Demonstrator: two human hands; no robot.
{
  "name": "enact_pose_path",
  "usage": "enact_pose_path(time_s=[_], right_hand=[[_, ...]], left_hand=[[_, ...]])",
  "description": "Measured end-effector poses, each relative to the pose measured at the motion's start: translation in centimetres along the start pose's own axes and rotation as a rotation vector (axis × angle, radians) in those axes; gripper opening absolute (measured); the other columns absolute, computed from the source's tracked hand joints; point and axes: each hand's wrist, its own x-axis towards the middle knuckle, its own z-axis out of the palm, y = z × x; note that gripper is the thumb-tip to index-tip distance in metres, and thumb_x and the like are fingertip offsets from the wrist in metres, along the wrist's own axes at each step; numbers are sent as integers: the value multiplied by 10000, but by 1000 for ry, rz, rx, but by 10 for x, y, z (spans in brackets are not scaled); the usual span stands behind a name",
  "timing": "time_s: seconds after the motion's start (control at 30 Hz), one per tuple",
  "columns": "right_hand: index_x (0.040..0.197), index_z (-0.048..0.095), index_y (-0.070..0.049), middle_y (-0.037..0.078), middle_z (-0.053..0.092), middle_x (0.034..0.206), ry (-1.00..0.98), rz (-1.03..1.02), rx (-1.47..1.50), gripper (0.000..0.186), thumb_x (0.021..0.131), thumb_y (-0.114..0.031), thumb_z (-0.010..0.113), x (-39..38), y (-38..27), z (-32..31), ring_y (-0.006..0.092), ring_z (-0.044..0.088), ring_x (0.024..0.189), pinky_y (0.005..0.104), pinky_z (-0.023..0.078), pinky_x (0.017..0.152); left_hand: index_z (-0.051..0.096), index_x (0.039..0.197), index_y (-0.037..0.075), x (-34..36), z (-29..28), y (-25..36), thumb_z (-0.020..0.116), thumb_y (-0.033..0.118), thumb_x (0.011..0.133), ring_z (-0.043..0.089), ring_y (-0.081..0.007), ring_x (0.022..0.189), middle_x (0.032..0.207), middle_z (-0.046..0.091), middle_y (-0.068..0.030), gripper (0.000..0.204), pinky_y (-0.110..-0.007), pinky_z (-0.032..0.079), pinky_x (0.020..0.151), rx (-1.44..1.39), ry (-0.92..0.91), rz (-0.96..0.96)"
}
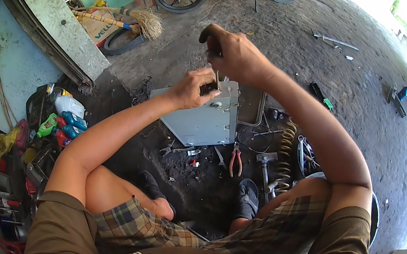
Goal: The person sits on the floor and uses a screwdriver to remove screws from the casing of a silver electronic device. They manipulate the device to access different screw locations and continue unscrewing the casing throughout the clip.
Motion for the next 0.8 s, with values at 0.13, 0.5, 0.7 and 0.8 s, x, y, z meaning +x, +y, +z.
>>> enact_pose_path(time_s=[0.13, 0.5, 0.7, 0.8], right_hand=[[1073, 615, -4, 133, 756, 883, -98, 166, -236, 241, 912, -132, 741, 9, -20, -8, 300, 770, 856, 422, 587, 789], [1025, 640, 43, 234, 735, 905, -67, -60, -269, 208, 870, -79, 706, 13, -14, -4, 420, 747, 904, 508, 564, 833], [1040, 634, 32, 229, 763, 953, -171, -52, -57, 216, 909, -101, 742, 13, -15, -17, 402, 764, 916, 501, 568, 826], [1028, 620, 9, 213, 765, 930, -200, 151, -318, 219, 922, -126, 756, 16, -29, -17, 387, 766, 894, 497, 556, 802]], left_hand=[[671, 966, -14, -3, 2, -6, 811, 153, 894, 700, -425, 970, 1004, 676, -197, 229, -488, 566, 879, -16, 84, 78], [678, 954, -17, 1, 3, -1, 809, 153, 887, 697, -419, 969, 1001, 671, -195, 225, -480, 567, 881, -29, 69, 67], [671, 959, -16, -2, 2, 4, 817, 144, 880, 695, -413, 961, 990, 663, -185, 231, -472, 568, 879, -41, 64, 53], [674, 958, -17, -3, 3, 4, 818, 146, 883, 698, -406, 959, 993, 668, -181, 230, -472, 569, 881, -31, 82, 81]])
